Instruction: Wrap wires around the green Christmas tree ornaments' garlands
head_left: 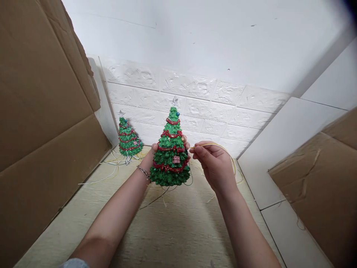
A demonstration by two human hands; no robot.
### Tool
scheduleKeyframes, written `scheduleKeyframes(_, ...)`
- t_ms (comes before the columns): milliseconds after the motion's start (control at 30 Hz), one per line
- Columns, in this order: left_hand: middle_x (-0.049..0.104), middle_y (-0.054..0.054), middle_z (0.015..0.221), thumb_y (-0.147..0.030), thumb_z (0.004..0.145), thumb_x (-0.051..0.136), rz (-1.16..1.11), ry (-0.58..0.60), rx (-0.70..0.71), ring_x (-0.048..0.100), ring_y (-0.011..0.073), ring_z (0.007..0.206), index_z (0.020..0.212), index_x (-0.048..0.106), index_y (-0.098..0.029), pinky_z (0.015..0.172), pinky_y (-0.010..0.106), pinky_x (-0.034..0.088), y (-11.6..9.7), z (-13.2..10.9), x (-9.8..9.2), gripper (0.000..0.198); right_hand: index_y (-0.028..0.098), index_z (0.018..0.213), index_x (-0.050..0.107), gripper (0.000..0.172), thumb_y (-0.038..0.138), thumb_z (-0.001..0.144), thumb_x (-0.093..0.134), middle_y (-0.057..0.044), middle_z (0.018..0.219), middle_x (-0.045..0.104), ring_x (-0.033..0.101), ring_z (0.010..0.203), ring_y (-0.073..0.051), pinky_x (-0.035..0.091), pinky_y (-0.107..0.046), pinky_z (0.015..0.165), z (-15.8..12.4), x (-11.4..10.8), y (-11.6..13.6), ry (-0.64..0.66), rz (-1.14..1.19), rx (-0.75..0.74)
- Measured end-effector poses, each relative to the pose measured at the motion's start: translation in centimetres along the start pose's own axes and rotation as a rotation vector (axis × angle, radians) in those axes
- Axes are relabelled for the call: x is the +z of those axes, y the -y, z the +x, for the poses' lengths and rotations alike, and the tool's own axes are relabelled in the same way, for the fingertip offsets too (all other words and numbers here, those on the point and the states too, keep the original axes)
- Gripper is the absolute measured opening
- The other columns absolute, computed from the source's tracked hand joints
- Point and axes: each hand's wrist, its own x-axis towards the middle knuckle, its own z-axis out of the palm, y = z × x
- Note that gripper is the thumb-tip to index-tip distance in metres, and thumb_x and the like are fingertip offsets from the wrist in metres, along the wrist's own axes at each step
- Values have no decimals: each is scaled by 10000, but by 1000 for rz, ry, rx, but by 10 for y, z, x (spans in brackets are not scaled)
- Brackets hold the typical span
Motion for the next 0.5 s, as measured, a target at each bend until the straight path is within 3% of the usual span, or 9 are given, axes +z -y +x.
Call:
scheduleKeyframes(133, 660, 90, 968, -601, 443, 733, -199, 170, -131, 556, 360, 1067, 1004, 542, -231, 685, 368, 469, -8, -6, 13, 699, 202, 708, 702, 113, 288, 655, 752, 30, 648, 680, 557, 555, -66, 472, -207, 555, -1, 0, -1, 45, 28, 34)
scheduleKeyframes(333, 610, 66, 851, -636, 321, 749, -216, 165, -79, 587, 244, 723, 868, 534, -213, 595, 367, 456, -7, 0, 9, 724, 207, 722, 698, 111, 293, 665, 740, 30, 656, 685, 561, 557, -71, 491, -226, 574, -1, 1, -2, 86, 9, 54)
scheduleKeyframes(500, 552, 21, 759, -653, 341, 747, -280, 136, -15, 540, 167, 616, 847, 514, -224, 503, 295, 434, -5, 1, 5, 703, 221, 693, 699, 58, 271, 669, 716, 29, 654, 686, 582, 584, -84, 506, -246, 590, -3, 5, -3, 118, -48, 34)
